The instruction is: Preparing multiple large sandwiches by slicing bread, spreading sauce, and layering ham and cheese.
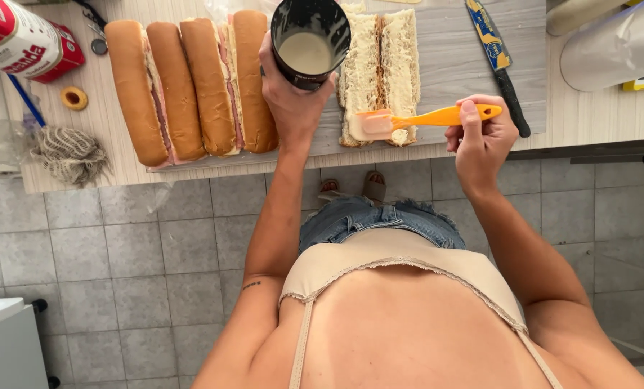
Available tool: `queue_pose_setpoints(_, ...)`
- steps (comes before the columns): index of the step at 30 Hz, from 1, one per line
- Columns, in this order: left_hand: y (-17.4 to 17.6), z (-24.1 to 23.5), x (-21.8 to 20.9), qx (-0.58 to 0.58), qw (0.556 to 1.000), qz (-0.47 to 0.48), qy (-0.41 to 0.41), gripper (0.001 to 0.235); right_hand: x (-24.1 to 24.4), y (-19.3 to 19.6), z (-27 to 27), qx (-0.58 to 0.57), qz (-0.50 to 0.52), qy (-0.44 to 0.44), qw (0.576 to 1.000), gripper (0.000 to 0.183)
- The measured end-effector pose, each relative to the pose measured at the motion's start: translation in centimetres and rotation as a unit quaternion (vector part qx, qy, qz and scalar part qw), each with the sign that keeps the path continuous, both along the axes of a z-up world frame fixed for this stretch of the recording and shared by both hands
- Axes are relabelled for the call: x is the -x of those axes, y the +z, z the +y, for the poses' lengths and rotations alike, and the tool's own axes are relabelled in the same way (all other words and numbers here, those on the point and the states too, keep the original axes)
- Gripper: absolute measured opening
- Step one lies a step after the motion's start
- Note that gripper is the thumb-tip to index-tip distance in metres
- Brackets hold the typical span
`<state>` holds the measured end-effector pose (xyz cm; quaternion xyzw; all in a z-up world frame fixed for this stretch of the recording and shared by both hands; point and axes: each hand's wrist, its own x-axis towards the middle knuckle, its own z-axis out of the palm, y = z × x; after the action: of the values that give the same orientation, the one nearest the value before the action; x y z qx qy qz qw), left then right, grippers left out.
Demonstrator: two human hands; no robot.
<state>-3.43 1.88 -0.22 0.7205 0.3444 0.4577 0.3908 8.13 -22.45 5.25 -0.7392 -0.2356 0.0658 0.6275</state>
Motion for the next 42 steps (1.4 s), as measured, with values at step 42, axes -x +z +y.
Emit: queue_pose_setpoints(42,-0.8,0.0,-0.9,-0.029,0.997,0.029,-0.06,0.097,-8.3,-0.1,4.9,-0.08,-0.168,-0.128,0.974,0.022)
